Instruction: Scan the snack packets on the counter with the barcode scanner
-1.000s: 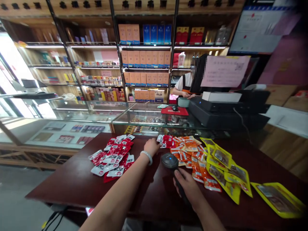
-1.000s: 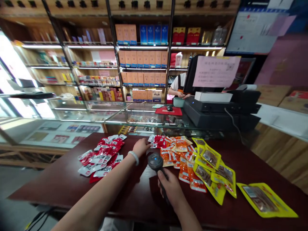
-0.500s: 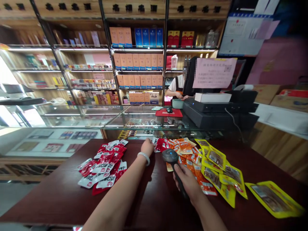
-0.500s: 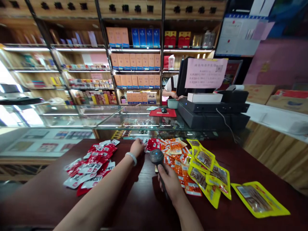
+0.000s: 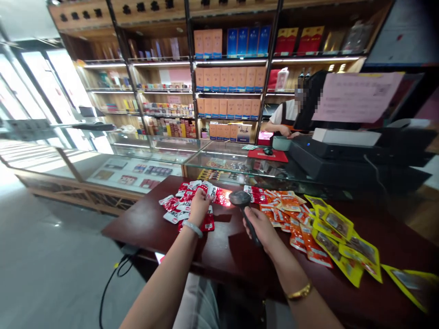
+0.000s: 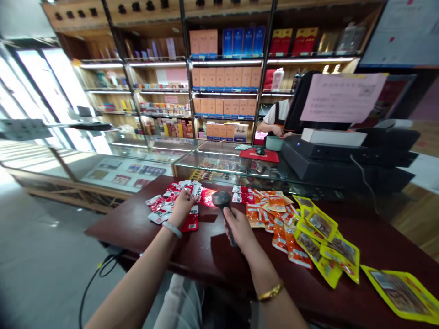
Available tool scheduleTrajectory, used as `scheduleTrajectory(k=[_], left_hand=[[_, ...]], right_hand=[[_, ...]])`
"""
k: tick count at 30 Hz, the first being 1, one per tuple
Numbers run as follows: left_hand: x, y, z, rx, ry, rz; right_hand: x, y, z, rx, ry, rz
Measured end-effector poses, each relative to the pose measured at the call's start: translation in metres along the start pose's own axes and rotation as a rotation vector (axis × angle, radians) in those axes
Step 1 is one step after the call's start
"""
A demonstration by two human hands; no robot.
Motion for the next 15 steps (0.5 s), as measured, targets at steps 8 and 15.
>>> scheduleTrajectory(k=[8, 15], left_hand=[[0.004, 0.046, 0.074, 0.166, -0.085, 0.17], [0.023, 0.065, 0.105, 0.482, 0.051, 0.224]], right_hand=[[0.008, -0.001, -0.021, -0.189, 0.073, 0.038], [0.012, -0.003, -0.007, -0.212, 0.079, 0.012]])
Point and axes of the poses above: each hand's wrist, its own x-axis towards the middle knuckle, its own z-axis out of the back of the hand, y = z × x, the point moved 3 cm from there along x, towards the middle knuckle, and after that the axes turned 14 degrees about -z, right-handed, at the moved point
